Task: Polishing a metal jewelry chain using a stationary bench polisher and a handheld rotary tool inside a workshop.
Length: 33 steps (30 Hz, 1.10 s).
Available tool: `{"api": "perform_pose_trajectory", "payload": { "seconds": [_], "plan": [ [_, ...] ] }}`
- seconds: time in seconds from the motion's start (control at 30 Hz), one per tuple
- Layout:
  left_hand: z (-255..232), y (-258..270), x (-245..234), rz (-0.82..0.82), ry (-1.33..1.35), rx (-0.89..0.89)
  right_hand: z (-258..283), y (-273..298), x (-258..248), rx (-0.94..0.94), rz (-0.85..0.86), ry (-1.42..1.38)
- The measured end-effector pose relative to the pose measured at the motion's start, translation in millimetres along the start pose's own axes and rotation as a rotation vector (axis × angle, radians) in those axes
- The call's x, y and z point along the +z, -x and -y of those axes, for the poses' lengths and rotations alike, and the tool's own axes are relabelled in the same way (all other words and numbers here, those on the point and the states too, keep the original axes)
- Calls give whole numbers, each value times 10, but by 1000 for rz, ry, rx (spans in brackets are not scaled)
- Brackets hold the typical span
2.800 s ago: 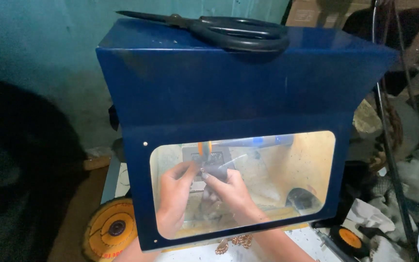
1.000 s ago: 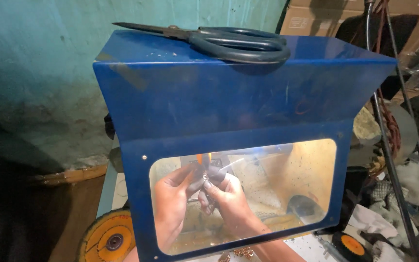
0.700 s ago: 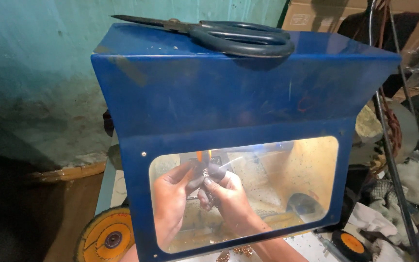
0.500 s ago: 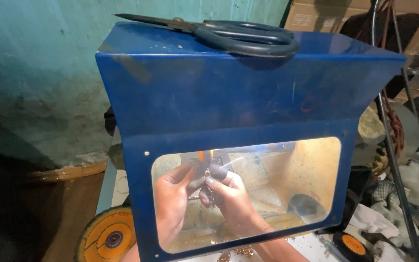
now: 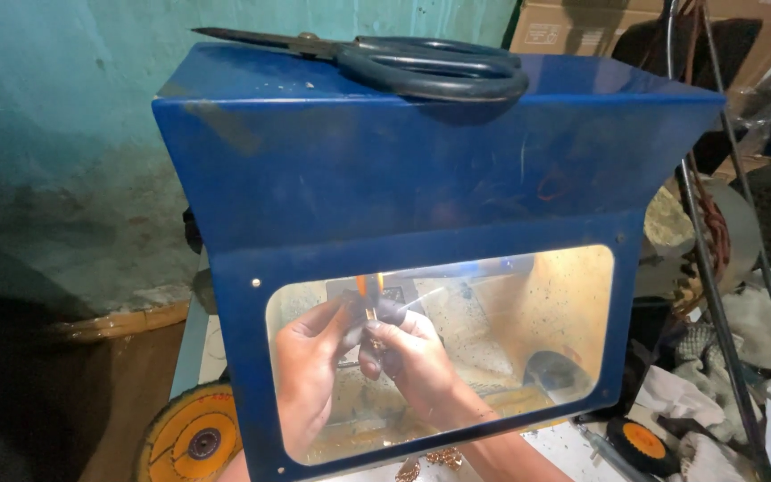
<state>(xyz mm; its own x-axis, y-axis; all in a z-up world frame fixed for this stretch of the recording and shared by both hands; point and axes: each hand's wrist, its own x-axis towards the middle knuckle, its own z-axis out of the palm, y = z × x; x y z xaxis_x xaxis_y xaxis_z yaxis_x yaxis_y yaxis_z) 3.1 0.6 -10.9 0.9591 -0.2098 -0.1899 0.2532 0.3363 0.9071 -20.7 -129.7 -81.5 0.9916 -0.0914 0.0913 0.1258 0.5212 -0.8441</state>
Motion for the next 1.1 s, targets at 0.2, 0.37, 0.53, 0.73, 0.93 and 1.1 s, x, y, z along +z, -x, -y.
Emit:
{"api": "perform_pose_trajectory", "payload": {
  "seconds": [0.2, 0.37, 0.53, 0.73, 0.93, 1.1],
  "plan": [
    [-4, -5, 4, -34, -89, 0, -7, 9, -22, -63, 115, 19],
    [22, 9, -13, -13, -126, 19, 59, 94, -4, -37, 103, 26],
    [106, -4, -38, 16, -26, 33, 58, 120, -9, -37, 144, 34],
    [22, -23, 12, -37, -23, 9, 45, 11, 49, -8, -5, 75],
    [-1, -5, 52, -53, -29, -38, 32, -7, 15, -6, 23, 49],
    [-193, 174, 158, -71, -110, -78, 174, 93, 94, -33, 93, 64]
  ]
}}
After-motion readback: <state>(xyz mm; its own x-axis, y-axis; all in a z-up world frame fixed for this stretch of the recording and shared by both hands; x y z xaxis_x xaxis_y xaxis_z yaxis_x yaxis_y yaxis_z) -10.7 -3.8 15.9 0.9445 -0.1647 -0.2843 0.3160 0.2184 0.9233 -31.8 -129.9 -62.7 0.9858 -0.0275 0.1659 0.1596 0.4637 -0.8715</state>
